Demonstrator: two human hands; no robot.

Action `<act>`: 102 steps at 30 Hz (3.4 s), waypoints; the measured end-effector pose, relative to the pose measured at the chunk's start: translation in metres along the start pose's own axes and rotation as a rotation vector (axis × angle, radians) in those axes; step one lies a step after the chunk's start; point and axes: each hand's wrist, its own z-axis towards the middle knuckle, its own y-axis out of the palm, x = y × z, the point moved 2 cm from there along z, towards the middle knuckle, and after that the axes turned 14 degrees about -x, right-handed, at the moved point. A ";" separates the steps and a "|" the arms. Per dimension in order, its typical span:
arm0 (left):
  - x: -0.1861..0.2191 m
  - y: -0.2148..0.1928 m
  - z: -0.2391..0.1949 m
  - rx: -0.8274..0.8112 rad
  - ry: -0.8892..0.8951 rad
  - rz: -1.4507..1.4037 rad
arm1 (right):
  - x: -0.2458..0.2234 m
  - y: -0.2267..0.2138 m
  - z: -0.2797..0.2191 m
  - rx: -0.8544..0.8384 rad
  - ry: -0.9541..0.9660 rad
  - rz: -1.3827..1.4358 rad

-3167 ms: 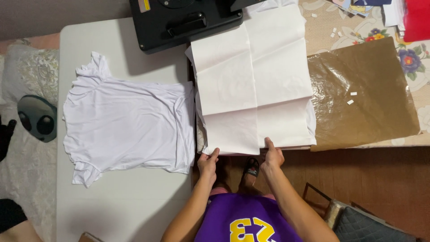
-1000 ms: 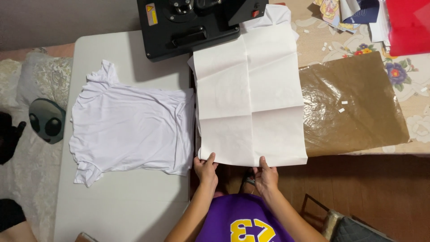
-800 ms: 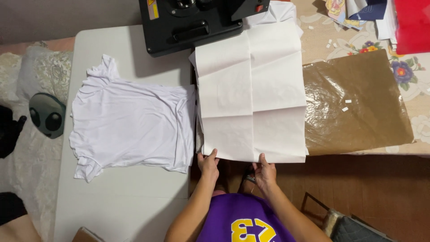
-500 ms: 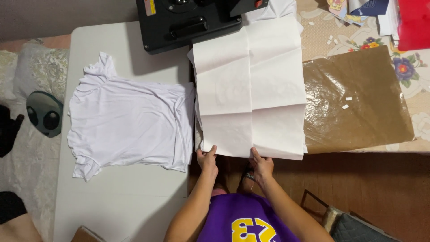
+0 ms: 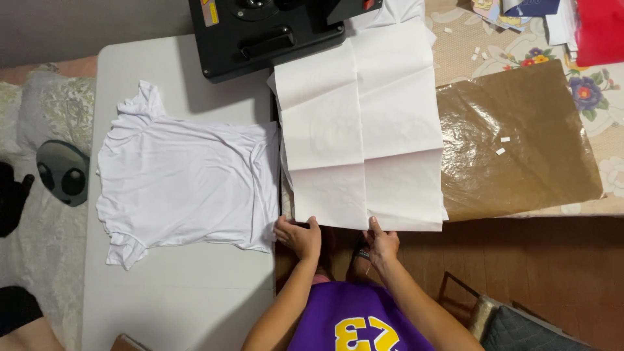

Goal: The person places a white t-shirt on a table, smooths a white sheet over it, and secures the sheet with small pieces of tape. They then place a brown sheet on top and operate a heat press machine to press the layers together.

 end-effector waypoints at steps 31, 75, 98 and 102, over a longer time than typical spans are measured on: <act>0.119 0.048 0.026 -0.858 1.177 1.060 | 0.007 0.008 0.014 0.083 -0.036 0.026; 0.217 -0.014 0.085 -0.177 1.682 0.224 | -0.140 0.129 0.028 -0.172 -1.352 -1.907; 0.263 0.046 0.082 -0.388 1.339 0.870 | -0.244 0.143 0.052 -0.856 -1.152 -2.123; 0.282 0.034 0.070 -0.436 1.228 0.786 | -0.283 0.107 0.041 -0.842 -1.083 -1.880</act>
